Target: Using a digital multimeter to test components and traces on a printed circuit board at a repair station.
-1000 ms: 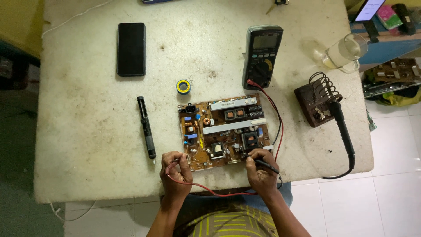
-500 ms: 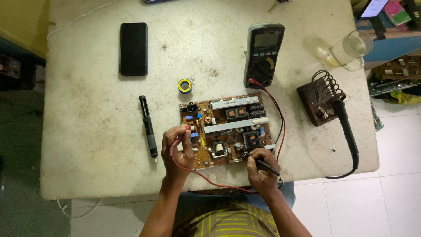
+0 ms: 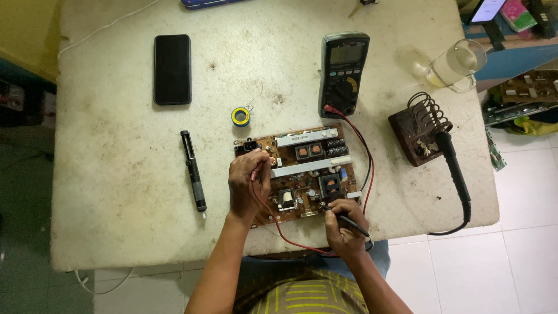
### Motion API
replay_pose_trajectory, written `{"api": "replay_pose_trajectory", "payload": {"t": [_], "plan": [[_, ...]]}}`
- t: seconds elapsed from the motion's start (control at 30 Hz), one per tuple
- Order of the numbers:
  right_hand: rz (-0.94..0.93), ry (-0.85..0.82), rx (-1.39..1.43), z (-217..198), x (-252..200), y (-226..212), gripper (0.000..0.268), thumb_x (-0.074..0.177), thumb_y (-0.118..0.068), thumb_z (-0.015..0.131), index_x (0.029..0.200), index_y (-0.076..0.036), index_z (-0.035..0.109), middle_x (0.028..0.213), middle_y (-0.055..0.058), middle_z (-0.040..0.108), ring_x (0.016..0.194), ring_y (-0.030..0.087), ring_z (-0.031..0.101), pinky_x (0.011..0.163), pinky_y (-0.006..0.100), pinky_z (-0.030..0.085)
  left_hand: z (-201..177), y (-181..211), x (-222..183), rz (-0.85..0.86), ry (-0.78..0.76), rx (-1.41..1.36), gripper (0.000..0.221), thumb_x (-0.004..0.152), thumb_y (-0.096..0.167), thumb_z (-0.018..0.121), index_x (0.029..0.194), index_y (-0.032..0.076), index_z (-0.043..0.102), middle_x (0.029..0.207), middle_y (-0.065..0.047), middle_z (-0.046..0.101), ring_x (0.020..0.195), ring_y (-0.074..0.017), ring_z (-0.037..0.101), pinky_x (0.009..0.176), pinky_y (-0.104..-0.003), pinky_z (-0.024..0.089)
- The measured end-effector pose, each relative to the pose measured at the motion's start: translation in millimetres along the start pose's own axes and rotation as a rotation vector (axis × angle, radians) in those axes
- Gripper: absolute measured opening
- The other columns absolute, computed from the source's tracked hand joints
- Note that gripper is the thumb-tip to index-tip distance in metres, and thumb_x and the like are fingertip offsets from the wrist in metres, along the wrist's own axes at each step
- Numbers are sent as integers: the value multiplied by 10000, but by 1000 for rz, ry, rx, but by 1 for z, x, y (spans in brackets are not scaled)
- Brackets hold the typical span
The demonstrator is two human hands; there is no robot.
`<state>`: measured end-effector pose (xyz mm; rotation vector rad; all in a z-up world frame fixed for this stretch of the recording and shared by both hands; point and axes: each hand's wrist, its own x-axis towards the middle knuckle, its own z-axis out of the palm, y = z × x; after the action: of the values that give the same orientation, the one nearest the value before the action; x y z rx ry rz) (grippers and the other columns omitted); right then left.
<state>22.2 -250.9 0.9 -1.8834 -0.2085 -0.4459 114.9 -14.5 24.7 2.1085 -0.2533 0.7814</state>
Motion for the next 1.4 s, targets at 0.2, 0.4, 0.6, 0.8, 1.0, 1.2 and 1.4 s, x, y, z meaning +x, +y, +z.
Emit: {"api": "replay_pose_trajectory", "payload": {"t": [0.2,0.4,0.6,0.8,1.0,1.2,1.4], "plan": [[-69,85,-25,4,10,-17,63,979,-112,627,999,-89,572,979,132,655,902,266,690,820,403,581,2,-3,-4,-17,27,6,93,974,90,741,1054,110,699,1058,-44,764,1077,-261,740,1007,-389,507],[-50,79,113,32,71,-20,117,930,-43,741,908,-40,626,902,150,735,835,265,752,777,349,577,5,-1,-2,-54,72,46,115,895,148,824,968,151,735,980,-40,786,1000,-256,752,960,-378,525],[-19,-160,-192,51,124,-41,135,892,-202,807,963,-173,695,885,56,790,900,308,747,947,427,499,4,-3,-3,-69,76,40,111,896,152,829,967,161,744,978,-21,797,997,-239,753,958,-368,524],[36,-162,-275,63,134,-41,154,859,-264,837,949,-226,717,823,26,781,888,295,745,920,419,507,2,1,1,-91,67,25,106,897,159,827,963,154,744,976,-23,800,1005,-242,752,954,-376,524],[111,-169,-335,68,134,-39,162,843,-314,836,962,-296,728,844,4,760,971,264,728,948,396,499,4,-3,0,-94,92,-30,112,891,161,835,964,161,750,1004,-8,809,1001,-228,750,963,-359,517],[47,-187,-353,68,131,-36,164,825,-292,846,931,-280,722,801,-10,750,965,238,730,936,380,495,5,-8,1,-71,63,1,115,888,219,842,973,214,765,1005,54,813,1005,-166,745,988,-329,502],[72,-216,-370,67,132,-39,150,859,-319,816,960,-315,705,839,-11,723,974,241,723,910,396,514,5,-5,2,-42,19,64,120,900,229,836,982,216,749,986,48,809,992,-155,738,985,-329,483]]}}
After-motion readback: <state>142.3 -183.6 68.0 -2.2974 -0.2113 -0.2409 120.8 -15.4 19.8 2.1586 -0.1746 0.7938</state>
